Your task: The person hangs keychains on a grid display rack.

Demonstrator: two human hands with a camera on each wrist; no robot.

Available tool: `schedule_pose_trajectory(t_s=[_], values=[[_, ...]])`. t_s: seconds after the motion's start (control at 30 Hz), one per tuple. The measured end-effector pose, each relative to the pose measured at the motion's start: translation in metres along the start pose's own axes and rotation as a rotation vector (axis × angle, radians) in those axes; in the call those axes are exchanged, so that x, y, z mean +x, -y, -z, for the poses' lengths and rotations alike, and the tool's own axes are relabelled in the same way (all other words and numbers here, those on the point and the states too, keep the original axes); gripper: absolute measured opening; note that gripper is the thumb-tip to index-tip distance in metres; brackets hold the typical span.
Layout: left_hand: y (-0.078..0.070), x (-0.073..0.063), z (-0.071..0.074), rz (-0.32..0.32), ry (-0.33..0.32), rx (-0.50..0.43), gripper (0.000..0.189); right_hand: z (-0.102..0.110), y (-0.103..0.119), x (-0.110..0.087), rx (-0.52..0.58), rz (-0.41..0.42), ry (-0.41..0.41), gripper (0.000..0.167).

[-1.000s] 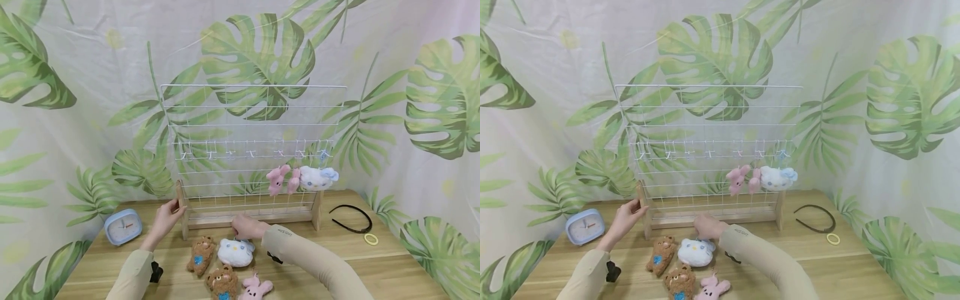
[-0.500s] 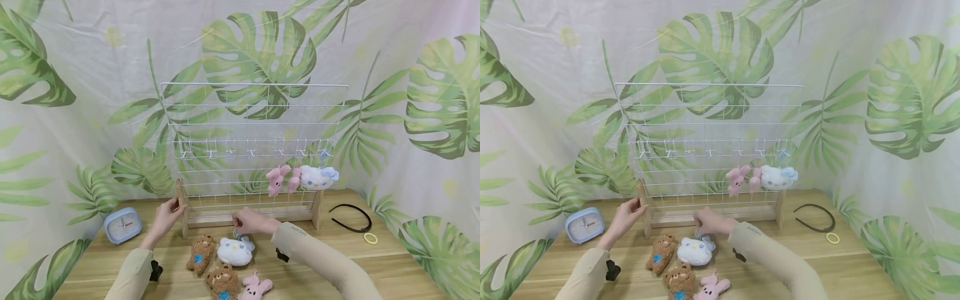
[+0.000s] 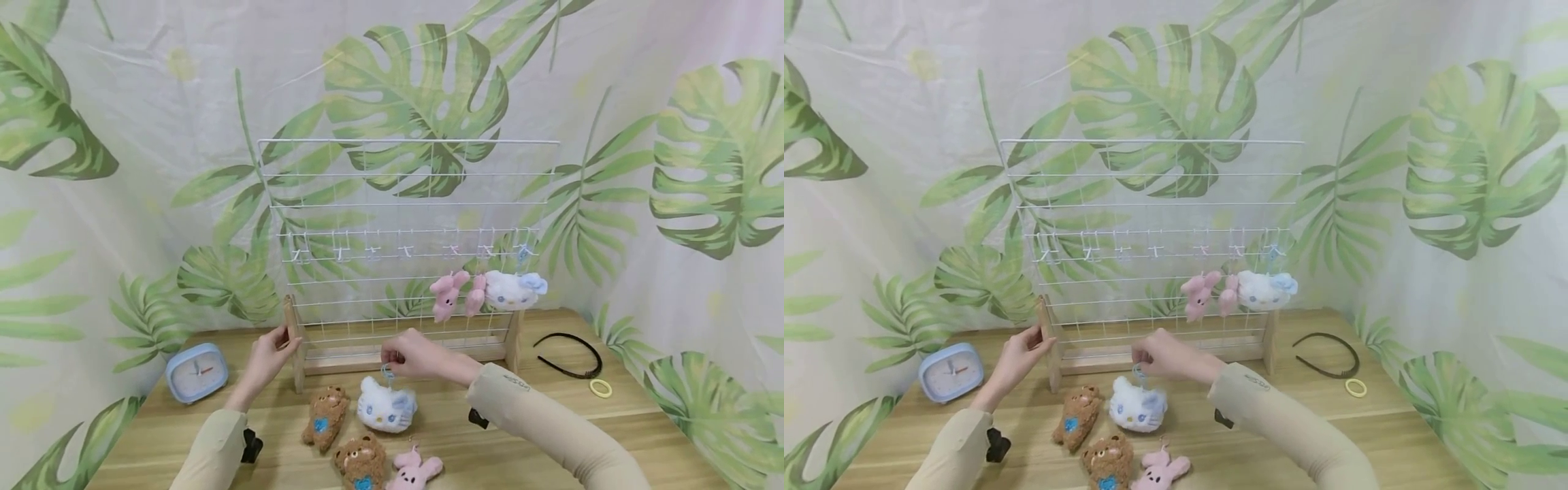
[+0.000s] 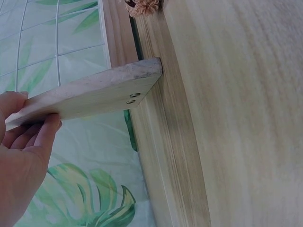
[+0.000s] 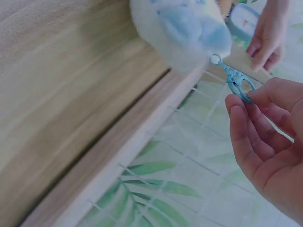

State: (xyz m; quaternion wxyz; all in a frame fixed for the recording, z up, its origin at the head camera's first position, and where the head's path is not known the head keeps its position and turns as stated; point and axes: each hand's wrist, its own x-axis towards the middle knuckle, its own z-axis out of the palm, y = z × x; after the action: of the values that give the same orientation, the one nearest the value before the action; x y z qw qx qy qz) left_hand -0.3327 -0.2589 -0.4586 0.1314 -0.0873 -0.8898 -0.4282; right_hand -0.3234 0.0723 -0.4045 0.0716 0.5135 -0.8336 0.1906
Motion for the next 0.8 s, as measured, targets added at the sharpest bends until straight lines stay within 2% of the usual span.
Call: schedule_pose_trajectory(t_s=[0.3, 0.47, 0.6, 0.8], values=[[0.003, -0.001, -0.001, 0.002, -0.001, 0.015, 0.05, 0.034, 0.016, -0.003, -0.081, 0.033, -0.046, 0.008], [0.005, 0.0, -0.003, -0.003, -0.007, 0.007, 0.05, 0.059, 0.019, -0.003, -0.1, 0.034, -0.111, 0.01], [0.005, -0.001, -0.003, -0.002, -0.009, -0.005, 0.048, 0.083, 0.024, -0.002, -0.076, -0.008, -0.15, 0.009], [0.003, 0.0, -0.001, -0.007, -0.011, -0.013, 0.046, 0.118, 0.025, 0.004, -0.103, -0.013, -0.26, 0.008]])
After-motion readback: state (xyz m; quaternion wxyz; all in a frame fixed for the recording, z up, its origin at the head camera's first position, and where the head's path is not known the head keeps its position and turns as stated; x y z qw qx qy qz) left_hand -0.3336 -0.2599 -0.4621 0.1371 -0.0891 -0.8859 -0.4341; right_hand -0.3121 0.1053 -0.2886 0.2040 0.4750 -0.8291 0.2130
